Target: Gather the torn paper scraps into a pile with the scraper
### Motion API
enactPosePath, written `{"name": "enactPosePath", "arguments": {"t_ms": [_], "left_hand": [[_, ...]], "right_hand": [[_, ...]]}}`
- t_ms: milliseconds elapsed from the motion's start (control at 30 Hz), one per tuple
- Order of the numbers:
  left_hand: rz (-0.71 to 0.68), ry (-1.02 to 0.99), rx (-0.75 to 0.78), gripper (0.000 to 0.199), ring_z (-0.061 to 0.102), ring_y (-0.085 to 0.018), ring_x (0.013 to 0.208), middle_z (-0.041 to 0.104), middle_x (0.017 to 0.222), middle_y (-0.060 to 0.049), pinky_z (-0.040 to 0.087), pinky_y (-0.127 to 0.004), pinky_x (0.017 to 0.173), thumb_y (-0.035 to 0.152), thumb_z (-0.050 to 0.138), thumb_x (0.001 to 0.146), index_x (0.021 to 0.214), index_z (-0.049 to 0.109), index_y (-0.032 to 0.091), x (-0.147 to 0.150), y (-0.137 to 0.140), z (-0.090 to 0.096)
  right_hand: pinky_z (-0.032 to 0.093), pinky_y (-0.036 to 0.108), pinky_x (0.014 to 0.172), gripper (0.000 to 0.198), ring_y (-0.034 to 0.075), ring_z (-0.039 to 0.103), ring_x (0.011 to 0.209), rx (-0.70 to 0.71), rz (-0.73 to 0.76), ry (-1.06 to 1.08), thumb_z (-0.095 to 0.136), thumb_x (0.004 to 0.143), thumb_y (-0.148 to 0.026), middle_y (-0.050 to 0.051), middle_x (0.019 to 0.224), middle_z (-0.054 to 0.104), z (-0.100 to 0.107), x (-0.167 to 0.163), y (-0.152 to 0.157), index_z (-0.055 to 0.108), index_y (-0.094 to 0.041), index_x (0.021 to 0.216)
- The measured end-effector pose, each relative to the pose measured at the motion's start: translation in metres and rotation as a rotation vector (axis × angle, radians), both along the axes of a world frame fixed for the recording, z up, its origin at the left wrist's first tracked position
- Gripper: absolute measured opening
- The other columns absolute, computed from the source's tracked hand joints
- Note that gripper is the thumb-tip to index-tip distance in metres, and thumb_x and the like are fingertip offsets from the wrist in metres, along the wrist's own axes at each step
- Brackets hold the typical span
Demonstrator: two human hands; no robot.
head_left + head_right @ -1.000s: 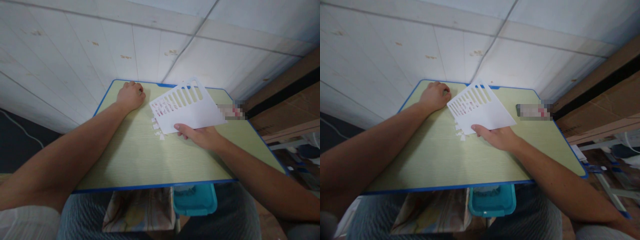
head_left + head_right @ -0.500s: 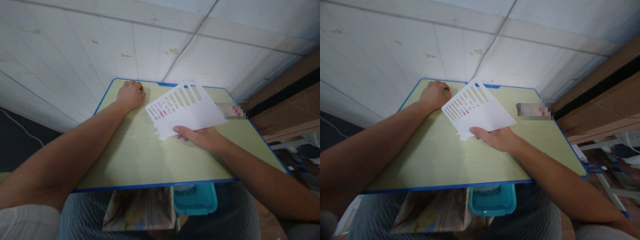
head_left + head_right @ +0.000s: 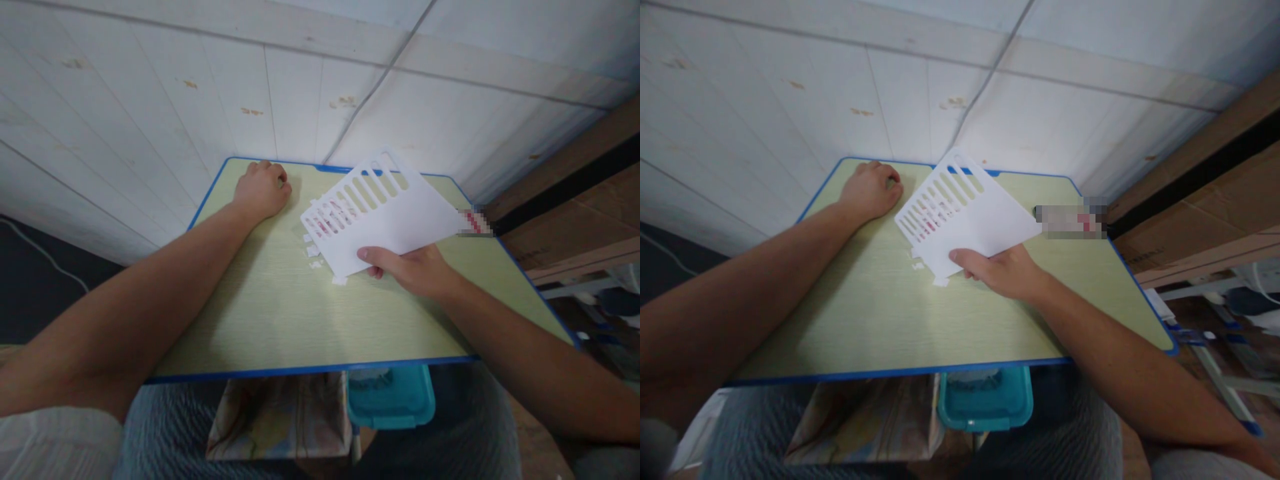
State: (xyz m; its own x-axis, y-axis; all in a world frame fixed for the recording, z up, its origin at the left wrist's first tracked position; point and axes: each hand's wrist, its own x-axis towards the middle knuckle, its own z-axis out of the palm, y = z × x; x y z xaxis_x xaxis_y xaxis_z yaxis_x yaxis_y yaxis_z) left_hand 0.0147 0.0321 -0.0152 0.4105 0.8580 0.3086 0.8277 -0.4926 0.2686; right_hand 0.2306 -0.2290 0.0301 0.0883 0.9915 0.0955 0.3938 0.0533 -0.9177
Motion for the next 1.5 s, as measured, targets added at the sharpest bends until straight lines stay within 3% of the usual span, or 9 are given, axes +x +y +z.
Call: {"name": "enactPosePath", "arguments": {"t_ms": [133,400,600,800,1000,1367,1500], "left_hand": [[-0.008,-0.017,-0.025,0.029,0.058,-0.044,0.148,0.074,0.145,-0.016,0.051,-0.06,0.124,0.032,0.062,0.107,0.127,0.081,0.024,0.0,-0.002,0.004],[0.01,-0.016,-0.126,0.034,0.044,-0.031,0.146,0.07,0.141,-0.005,0.04,-0.05,0.129,0.042,0.062,0.113,0.137,0.074,0.021,0.001,-0.013,0.014],[0.003,0.023,-0.086,0.026,0.047,-0.03,0.141,0.068,0.15,-0.011,0.042,-0.047,0.129,0.027,0.057,0.116,0.133,0.075,0.019,0.002,-0.019,0.019],[0.015,0.063,-0.071,0.033,0.05,-0.034,0.145,0.067,0.156,-0.016,0.044,-0.05,0.133,0.027,0.054,0.116,0.138,0.077,0.015,0.003,-0.018,0.019],[-0.003,0.047,-0.055,0.041,0.053,-0.036,0.137,0.068,0.154,-0.017,0.046,-0.054,0.131,0.033,0.054,0.113,0.141,0.079,0.015,0.002,-0.012,0.017],[0.009,0.097,-0.026,0.05,0.059,-0.036,0.144,0.07,0.154,-0.019,0.048,-0.049,0.13,0.036,0.051,0.11,0.143,0.08,0.014,0.001,-0.011,0.018],[0.011,0.094,-0.029,0.046,0.058,-0.036,0.145,0.07,0.154,-0.018,0.047,-0.049,0.131,0.035,0.052,0.109,0.141,0.08,0.017,0.002,-0.013,0.018]], "right_hand": [[0.063,0.036,0.056,0.025,0.02,0.066,0.055,-0.034,0.023,-0.009,0.086,0.085,-0.04,0.002,0.062,0.069,-0.002,0.005,0.001,0.068,-0.025,0.076],[0.062,0.032,0.053,0.027,0.02,0.07,0.058,-0.178,0.241,-0.029,0.09,0.087,-0.041,0.004,0.067,0.074,0.008,0.012,-0.005,0.073,-0.021,0.083],[0.062,0.025,0.053,0.029,0.016,0.072,0.06,-0.401,0.508,0.076,0.092,0.087,-0.038,0.002,0.077,0.078,0.016,0.016,-0.01,0.077,-0.016,0.097],[0.063,0.023,0.055,0.026,0.015,0.072,0.061,-0.53,0.712,0.061,0.09,0.092,-0.037,0.003,0.077,0.079,0.018,0.023,-0.007,0.079,-0.014,0.097],[0.063,0.022,0.053,0.03,0.013,0.071,0.061,-0.404,0.65,0.176,0.093,0.092,-0.038,0.004,0.089,0.081,0.012,0.025,-0.003,0.077,-0.015,0.103],[0.062,0.021,0.057,0.028,0.014,0.072,0.062,-0.539,0.823,0.083,0.091,0.097,-0.041,0.0,0.075,0.077,0.012,0.03,-0.003,0.079,-0.015,0.097],[0.062,0.021,0.055,0.031,0.013,0.071,0.062,-0.47,0.744,0.162,0.095,0.094,-0.04,0.001,0.082,0.079,0.013,0.034,-0.003,0.079,-0.014,0.1]]}}
